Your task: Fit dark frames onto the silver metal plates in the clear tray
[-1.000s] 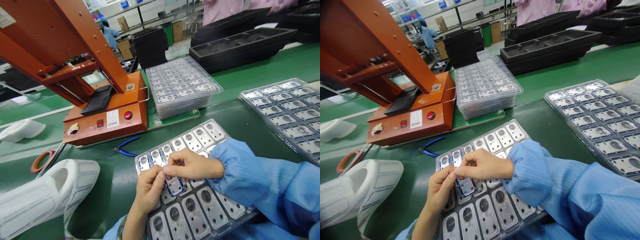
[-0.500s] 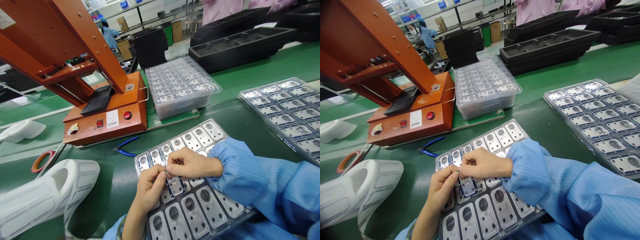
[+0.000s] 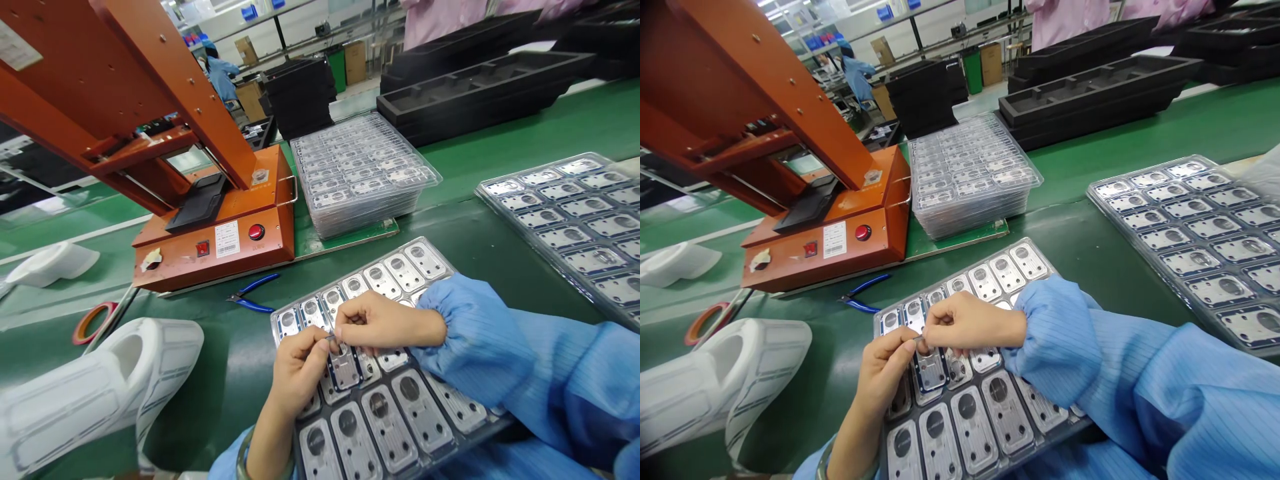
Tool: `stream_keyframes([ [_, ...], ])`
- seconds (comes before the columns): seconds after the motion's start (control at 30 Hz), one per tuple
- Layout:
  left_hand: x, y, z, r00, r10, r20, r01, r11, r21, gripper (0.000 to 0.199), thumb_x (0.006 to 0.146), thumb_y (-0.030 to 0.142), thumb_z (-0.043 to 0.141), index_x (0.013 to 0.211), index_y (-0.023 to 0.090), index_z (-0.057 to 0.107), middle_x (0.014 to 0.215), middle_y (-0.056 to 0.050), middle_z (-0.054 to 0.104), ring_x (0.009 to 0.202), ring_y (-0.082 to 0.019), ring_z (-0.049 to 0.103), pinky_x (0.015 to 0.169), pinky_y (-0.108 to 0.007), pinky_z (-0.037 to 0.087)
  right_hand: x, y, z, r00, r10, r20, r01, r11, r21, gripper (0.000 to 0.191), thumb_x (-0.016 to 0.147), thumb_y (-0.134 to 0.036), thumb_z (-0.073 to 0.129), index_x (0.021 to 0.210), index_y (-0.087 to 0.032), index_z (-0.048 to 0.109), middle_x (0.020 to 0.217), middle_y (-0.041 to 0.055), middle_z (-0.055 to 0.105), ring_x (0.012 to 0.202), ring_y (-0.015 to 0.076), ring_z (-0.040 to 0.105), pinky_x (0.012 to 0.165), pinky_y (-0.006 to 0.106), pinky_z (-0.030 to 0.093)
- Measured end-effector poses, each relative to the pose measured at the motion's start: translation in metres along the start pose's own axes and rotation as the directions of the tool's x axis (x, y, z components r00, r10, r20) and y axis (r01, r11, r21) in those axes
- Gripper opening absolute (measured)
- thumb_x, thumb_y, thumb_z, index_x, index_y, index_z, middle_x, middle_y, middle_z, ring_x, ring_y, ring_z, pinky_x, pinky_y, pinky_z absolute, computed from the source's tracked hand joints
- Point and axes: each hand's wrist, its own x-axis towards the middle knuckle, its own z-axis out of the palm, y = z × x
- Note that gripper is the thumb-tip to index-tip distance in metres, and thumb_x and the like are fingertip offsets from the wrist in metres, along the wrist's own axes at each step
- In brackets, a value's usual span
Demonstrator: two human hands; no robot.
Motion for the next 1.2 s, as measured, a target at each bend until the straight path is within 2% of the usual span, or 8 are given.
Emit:
stream_keyframes([
  [0.2,-0.002,-0.002,0.001,0.997,0.004,-0.081,-0.009,0.998,-0.062,0.029,0.082,0.03,0.051,0.061,0.016,0.065,0.054,-0.001,0.062,0.048,-0.013,0.055,0.049,-0.021,0.042,-0.003,-0.002,-0.004,1.0,-0.026,0.01,0.026,0.998,0.059,0.007,0.078,-0.019,0.055,0.076,-0.014,0.058,0.056,-0.0048,0.055,0.038,0.0045,0.05,0.038,0.014,0.042],
  [0.43,0.001,0.004,0.001,0.988,0.107,-0.107,-0.1,0.992,0.07,0.023,0.08,0.023,0.053,0.063,0.017,0.068,0.056,-0.001,0.067,0.049,-0.012,0.06,0.048,-0.019,0.044,-0.001,-0.002,-0.006,0.998,0.036,0.043,-0.039,0.995,0.089,0.004,0.076,-0.018,0.057,0.074,-0.015,0.056,0.049,-0.007,0.054,0.037,0.0055,0.051,0.037,0.014,0.042],
  [0.63,-0.003,-0.003,0.003,0.963,-0.018,-0.27,0.035,0.998,0.057,0.026,0.083,0.033,0.054,0.069,0.018,0.07,0.06,0.0,0.066,0.052,-0.013,0.057,0.051,-0.021,0.043,-0.002,-0.005,-0.006,1.0,0.013,-0.007,-0.012,0.989,0.146,0.017,0.081,-0.028,0.058,0.073,-0.013,0.058,0.053,-0.0041,0.058,0.04,0.0059,0.055,0.041,0.015,0.046],
  [0.73,-0.003,-0.006,0.004,0.965,-0.032,-0.261,0.041,0.999,0.031,0.027,0.084,0.036,0.054,0.075,0.018,0.072,0.063,-0.001,0.066,0.057,-0.014,0.058,0.055,-0.022,0.044,-0.001,-0.001,-0.005,1.0,0.002,-0.022,0.001,0.991,0.132,0.016,0.082,-0.029,0.056,0.076,-0.015,0.055,0.049,-0.0053,0.057,0.04,0.0072,0.056,0.042,0.016,0.048],
  [0.83,-0.004,-0.007,0.005,0.971,-0.049,-0.234,0.058,0.998,0.032,0.03,0.084,0.039,0.053,0.077,0.017,0.072,0.06,-0.001,0.064,0.054,-0.013,0.055,0.052,-0.022,0.042,0.001,0.003,-0.005,0.999,-0.014,-0.045,0.019,0.993,0.119,0.013,0.082,-0.027,0.056,0.075,-0.016,0.053,0.049,-0.0054,0.058,0.04,0.0076,0.056,0.043,0.017,0.048],
  [1.03,-0.004,0.0,0.01,0.914,-0.106,-0.393,0.126,0.992,0.026,0.027,0.084,0.039,0.054,0.075,0.018,0.068,0.063,0.001,0.062,0.053,-0.011,0.051,0.053,-0.022,0.04,0.002,0.002,-0.005,0.999,-0.037,-0.032,0.041,0.991,0.131,0.008,0.078,-0.018,0.057,0.083,-0.017,0.051,0.052,-0.0084,0.055,0.043,0.0079,0.058,0.044,0.017,0.048],
  [1.13,-0.003,-0.001,0.011,0.927,-0.148,-0.345,0.146,0.989,-0.033,0.027,0.084,0.04,0.055,0.08,0.017,0.069,0.064,0.0,0.063,0.053,-0.011,0.053,0.053,-0.022,0.041,0.001,0.001,-0.005,0.997,-0.062,-0.047,0.066,0.994,0.088,0.009,0.077,-0.015,0.056,0.083,-0.017,0.05,0.053,-0.0084,0.055,0.044,0.0075,0.058,0.045,0.017,0.048],
  [1.2,-0.003,-0.002,0.01,0.941,-0.19,-0.279,0.15,0.976,-0.157,0.03,0.084,0.043,0.055,0.085,0.016,0.068,0.068,-0.001,0.065,0.054,-0.012,0.056,0.054,-0.023,0.044,0.001,0.002,-0.005,0.994,-0.079,-0.081,0.084,0.994,0.066,0.008,0.077,-0.014,0.055,0.083,-0.017,0.049,0.053,-0.0082,0.055,0.044,0.0073,0.057,0.045,0.017,0.047],
])
